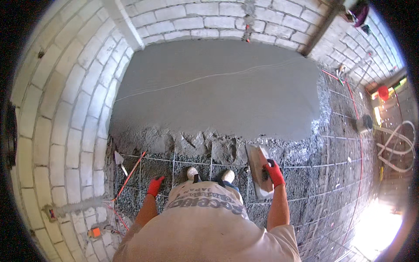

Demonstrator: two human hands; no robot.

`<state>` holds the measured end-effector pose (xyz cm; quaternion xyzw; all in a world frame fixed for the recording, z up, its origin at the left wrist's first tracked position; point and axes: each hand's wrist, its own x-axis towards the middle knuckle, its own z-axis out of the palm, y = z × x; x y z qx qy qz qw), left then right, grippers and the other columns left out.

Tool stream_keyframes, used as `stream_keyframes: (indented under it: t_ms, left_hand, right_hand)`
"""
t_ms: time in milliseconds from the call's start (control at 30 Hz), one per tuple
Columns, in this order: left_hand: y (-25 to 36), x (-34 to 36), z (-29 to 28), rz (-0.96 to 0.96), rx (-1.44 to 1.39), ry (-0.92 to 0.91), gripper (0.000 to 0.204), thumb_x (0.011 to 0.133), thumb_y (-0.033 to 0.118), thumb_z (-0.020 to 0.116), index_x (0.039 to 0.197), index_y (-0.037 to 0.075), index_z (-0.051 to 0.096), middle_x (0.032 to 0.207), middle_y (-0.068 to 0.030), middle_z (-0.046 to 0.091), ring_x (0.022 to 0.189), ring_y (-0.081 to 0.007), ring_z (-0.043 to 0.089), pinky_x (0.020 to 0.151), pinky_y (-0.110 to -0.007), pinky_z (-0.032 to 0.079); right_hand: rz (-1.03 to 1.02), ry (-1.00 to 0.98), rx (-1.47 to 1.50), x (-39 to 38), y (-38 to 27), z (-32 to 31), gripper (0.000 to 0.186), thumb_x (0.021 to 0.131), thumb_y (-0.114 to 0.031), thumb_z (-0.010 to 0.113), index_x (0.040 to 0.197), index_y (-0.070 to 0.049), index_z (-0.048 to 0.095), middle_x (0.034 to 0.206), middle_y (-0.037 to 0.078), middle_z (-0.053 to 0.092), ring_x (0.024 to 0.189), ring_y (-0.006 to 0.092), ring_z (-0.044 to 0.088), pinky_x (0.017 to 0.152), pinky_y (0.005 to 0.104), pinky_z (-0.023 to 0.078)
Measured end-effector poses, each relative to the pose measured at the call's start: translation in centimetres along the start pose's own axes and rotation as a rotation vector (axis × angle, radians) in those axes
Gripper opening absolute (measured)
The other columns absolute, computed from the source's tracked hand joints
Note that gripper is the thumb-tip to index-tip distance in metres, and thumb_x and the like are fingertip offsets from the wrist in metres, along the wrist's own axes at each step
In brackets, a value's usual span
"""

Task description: Smoothing out wet concrete or mortar on a floor using a hand trowel.

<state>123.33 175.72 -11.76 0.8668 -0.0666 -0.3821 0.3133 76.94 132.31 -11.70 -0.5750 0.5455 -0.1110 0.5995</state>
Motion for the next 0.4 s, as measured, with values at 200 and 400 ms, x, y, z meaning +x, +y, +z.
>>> stream_keyframes:
  t_ms: [200, 400]
  left_hand:
    - [7.5, 8.4, -7.5, 0.363, -0.686, 0.185, 0.041, 0.093, 0.038, 0.068, 0.118, 0.005, 0.067, 0.109, -0.0033, 0.068, 0.092, -0.0124, 0.061, 0.081, -0.03, 0.05]
    - [12.6, 5.6, -24.8, 0.875, -0.621, 0.441, 0.057, 0.093, 0.041, 0.066, 0.133, 0.002, 0.059, 0.122, -0.005, 0.063, 0.11, -0.0143, 0.056, 0.105, -0.036, 0.041]
  right_hand:
    - [-0.208, -0.04, 0.559, -1.5, -10.3, 1.4, 0.061, 0.091, -0.004, 0.064, 0.147, -0.01, 0.04, 0.102, 0.008, 0.065, 0.084, 0.0152, 0.064, 0.072, 0.0312, 0.055]
    - [-0.358, 0.044, 0.251, -4.9, -20.2, 5.3, 0.064, 0.092, -0.001, 0.059, 0.152, -0.014, 0.038, 0.102, 0.003, 0.065, 0.077, 0.008, 0.059, 0.064, 0.0248, 0.049]
